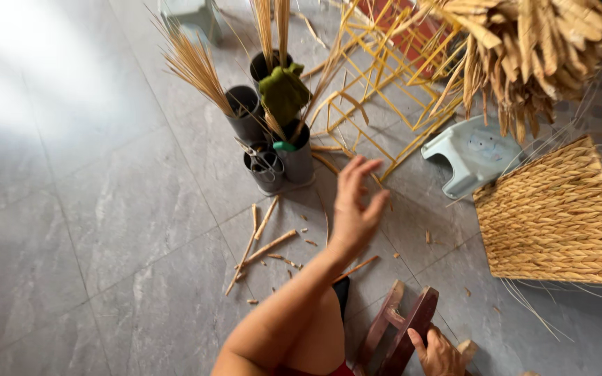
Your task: The person trims excess woven strands from a rectangular basket using shears. They hold the basket on their lap, rotate it to access different edges, and cut the protruding fibers flush with the frame.
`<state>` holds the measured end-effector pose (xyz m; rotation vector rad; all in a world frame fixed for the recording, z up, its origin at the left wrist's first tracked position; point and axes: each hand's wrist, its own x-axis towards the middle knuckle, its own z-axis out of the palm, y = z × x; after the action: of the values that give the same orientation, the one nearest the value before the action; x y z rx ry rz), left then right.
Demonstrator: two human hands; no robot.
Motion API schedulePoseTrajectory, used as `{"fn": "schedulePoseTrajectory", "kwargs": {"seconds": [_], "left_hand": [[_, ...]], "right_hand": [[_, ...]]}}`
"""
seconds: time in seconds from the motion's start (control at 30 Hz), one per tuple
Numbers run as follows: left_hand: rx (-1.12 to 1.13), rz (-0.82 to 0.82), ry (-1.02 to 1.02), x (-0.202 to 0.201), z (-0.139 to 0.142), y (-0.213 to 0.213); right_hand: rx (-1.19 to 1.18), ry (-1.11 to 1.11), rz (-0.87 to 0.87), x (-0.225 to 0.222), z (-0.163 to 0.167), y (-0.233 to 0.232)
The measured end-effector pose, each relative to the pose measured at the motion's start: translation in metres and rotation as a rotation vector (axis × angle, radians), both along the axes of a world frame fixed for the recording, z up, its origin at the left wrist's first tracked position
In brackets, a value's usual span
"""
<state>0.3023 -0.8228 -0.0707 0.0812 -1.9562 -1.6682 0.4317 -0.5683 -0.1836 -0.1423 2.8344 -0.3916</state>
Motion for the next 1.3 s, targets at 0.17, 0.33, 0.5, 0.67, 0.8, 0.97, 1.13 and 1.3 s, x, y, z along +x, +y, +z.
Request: {"fn": "schedulePoseTrajectory", "kwargs": {"seconds": [0.17, 0.33, 0.5, 0.67, 0.8, 0.97, 1.13, 1.3], "left_hand": [[0.298, -0.163, -0.113, 0.015, 0.037, 0.084], [0.352, -0.072, -0.236, 0.021, 0.003, 0.135], [0.644, -0.124, -0.453, -0.019, -0.018, 0.132], [0.855, -0.168, -0.477, -0.051, -0.015, 0.118], [0.91, -0.192, -0.463, -0.061, -0.015, 0.109], [1.072, -0.184, -0.406, -0.072, -0.01, 0.093], [1.126, -0.18, -0.424, -0.077, 0.002, 0.083], [1.182, -0.179, -0.406, -0.085, 0.005, 0.076]], "right_hand": [[-0.163, -0.04, 0.009, 0.003, 0.028, 0.001], [-0.206, -0.106, -0.049, 0.002, 0.039, -0.001], [-0.191, -0.244, -0.088, -0.021, 0.042, -0.005], [-0.073, -0.628, -0.045, -0.051, 0.046, -0.003], [-0.18, -0.598, -0.161, -0.094, 0.07, 0.016], [-0.269, 0.302, 0.097, -0.227, 0.163, 0.018], [-0.161, 0.739, 0.06, -0.366, 0.26, -0.023], [0.009, 0.55, -0.188, -0.432, 0.298, -0.056]]}}
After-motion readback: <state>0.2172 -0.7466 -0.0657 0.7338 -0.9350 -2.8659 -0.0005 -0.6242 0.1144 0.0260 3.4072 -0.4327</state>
